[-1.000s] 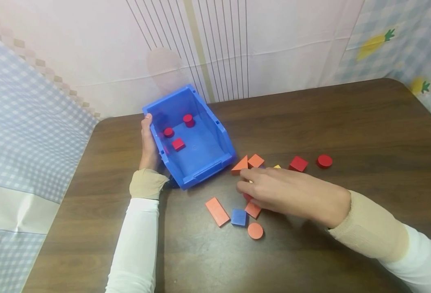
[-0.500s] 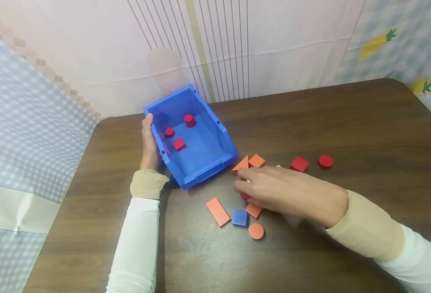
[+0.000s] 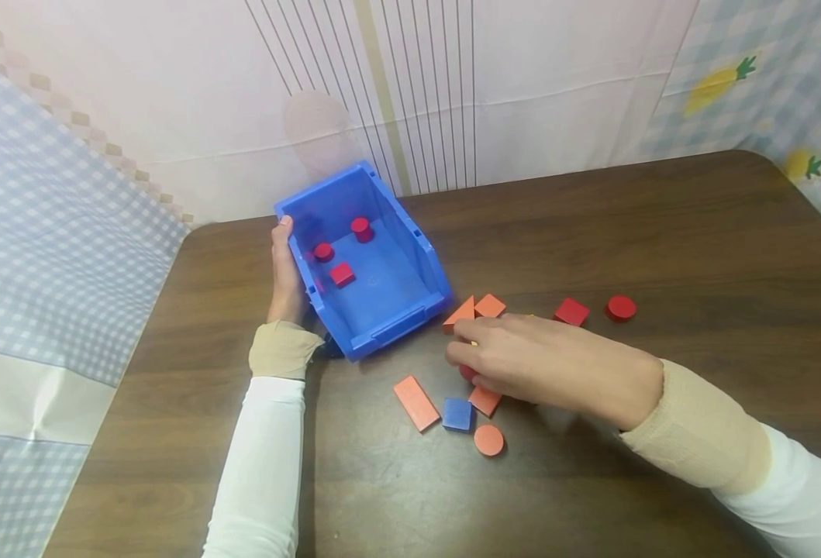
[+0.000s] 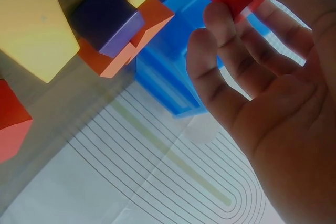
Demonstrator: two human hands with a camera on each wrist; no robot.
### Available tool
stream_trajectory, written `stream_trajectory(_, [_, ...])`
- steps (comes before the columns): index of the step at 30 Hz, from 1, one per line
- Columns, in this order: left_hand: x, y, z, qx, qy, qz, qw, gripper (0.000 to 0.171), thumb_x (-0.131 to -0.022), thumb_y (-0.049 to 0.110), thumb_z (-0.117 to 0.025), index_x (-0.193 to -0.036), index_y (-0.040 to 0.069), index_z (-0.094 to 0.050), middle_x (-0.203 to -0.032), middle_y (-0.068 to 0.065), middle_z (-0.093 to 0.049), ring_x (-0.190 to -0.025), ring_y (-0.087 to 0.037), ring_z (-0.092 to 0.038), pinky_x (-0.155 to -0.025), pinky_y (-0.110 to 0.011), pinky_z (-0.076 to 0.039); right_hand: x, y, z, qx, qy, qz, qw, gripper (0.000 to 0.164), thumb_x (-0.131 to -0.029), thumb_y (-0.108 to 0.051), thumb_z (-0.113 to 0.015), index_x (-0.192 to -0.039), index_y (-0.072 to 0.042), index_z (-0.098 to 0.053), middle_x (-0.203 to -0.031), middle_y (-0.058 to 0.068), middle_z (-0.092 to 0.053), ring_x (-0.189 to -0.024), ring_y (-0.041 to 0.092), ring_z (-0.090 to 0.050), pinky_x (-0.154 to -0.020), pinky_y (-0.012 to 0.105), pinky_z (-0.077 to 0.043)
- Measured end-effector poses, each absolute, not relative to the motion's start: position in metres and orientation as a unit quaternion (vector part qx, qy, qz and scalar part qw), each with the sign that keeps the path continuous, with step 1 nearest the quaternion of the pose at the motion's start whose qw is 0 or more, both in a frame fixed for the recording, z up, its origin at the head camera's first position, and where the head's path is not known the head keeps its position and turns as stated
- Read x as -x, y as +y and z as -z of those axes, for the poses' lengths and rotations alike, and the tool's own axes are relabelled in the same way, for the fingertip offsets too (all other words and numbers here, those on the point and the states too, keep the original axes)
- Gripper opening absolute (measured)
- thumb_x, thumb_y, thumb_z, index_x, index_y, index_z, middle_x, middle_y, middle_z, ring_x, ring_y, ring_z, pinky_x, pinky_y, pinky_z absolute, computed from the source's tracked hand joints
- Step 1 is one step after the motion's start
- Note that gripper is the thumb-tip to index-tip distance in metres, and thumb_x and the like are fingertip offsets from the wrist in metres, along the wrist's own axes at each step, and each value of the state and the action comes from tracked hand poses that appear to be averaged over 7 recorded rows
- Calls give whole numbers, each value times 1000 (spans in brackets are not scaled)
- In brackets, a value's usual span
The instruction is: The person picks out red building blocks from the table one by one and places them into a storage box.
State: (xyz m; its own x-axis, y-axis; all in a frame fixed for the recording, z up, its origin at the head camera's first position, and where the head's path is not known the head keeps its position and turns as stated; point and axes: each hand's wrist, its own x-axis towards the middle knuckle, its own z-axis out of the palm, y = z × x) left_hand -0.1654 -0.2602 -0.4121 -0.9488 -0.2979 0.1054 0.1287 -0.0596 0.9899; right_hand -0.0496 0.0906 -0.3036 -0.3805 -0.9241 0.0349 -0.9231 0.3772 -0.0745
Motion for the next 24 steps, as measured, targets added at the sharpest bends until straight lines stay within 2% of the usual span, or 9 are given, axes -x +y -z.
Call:
stream_trajectory(12, [164,-259,412,-59,-668,727,147,65,-104,53,-42,-159,16,-46,-156,-6,-49,-143,-24,-46,-122,-50,-32,51,87,298,554,831,43,8,23,-94,-16,-77,-89,-23,-55,-88,-13,-46,-64,4,-38,-62,20,-38])
stream_trajectory(15, [164,-259,412,-58,-669,726,148,65,-105,53,-42,-158,17,-47,-155,-5,-50,-142,-23,-47,-121,-49,-33,53,85,298,552,832,47,9,21,-94,-16,-77,-89,-21,-57,-89,-12,-48,-65,3,-38,-58,18,-38])
stream_trajectory(19, [165,-259,413,-57,-671,725,145,64,-105,54,-41,-158,18,-47,-155,-5,-51,-142,-22,-47,-121,-49,-33,57,81,299,545,836,51,21,20,-93,-16,-80,-92,-19,-60,-93,-9,-53,-68,4,-42,-55,18,-39])
stream_trajectory(24, [164,-260,412,-62,-669,726,146,66,-103,56,-42,-156,18,-48,-153,-5,-52,-140,-24,-49,-119,-50,-35,62,75,299,545,835,68,29,21,-91,-15,-83,-94,-18,-62,-96,-5,-55,-72,7,-47,-58,23,-46])
